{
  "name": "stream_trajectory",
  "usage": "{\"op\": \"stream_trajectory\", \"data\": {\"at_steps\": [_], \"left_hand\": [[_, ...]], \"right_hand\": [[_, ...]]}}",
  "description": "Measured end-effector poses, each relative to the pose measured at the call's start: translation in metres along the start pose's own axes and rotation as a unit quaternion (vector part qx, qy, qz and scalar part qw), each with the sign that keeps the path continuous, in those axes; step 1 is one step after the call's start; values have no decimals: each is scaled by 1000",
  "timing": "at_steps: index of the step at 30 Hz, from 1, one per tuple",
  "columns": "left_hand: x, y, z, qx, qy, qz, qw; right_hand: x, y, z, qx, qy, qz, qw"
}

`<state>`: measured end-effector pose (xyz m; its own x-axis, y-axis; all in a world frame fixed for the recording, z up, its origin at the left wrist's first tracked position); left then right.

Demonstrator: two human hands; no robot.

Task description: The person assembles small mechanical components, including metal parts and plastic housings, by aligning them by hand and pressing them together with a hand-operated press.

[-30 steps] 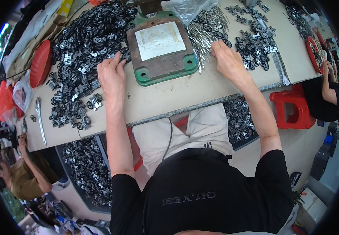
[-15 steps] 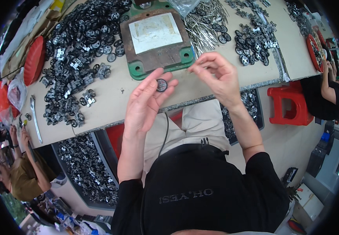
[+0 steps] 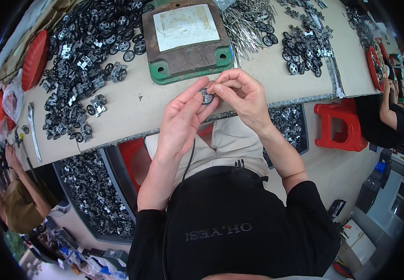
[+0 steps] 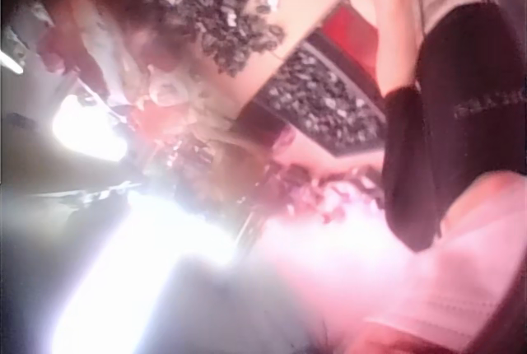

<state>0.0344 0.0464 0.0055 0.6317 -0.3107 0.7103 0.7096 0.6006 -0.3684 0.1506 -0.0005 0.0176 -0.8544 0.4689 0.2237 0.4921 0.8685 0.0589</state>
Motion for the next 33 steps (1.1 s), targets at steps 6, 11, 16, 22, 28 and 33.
{"op": "stream_trajectory", "data": {"at_steps": [6, 11, 16, 22, 28, 33], "left_hand": [[0, 2, -1, -9, -1, 15, 1000], [7, 4, -5, 13, 17, -6, 1000], [-6, 11, -13, -11, -7, -29, 999], [-3, 12, -14, -19, -9, -42, 999], [-3, 14, -18, -27, 17, -54, 998], [-6, 16, -17, -30, 8, -65, 997]], "right_hand": [[6, -6, -27, -240, -248, -3, 939], [-9, -9, -16, -157, -142, 58, 976], [-20, -1, -29, -75, -102, 36, 991], [-121, 74, -64, -99, -481, 170, 854], [-190, 165, -57, -40, -621, 235, 746], [-230, 202, -61, -51, -716, 288, 634]]}}
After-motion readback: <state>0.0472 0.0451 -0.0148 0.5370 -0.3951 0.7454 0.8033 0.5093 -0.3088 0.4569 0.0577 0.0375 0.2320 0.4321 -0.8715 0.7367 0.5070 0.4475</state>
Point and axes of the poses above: each hand's wrist, its own y-axis towards the middle knuckle, its own x-axis out of the palm, z = x × y, the point moved 6 cm from there along y, towards the middle knuckle, and after that the axes turned 7 degrees about z, right-handed, at the moved point
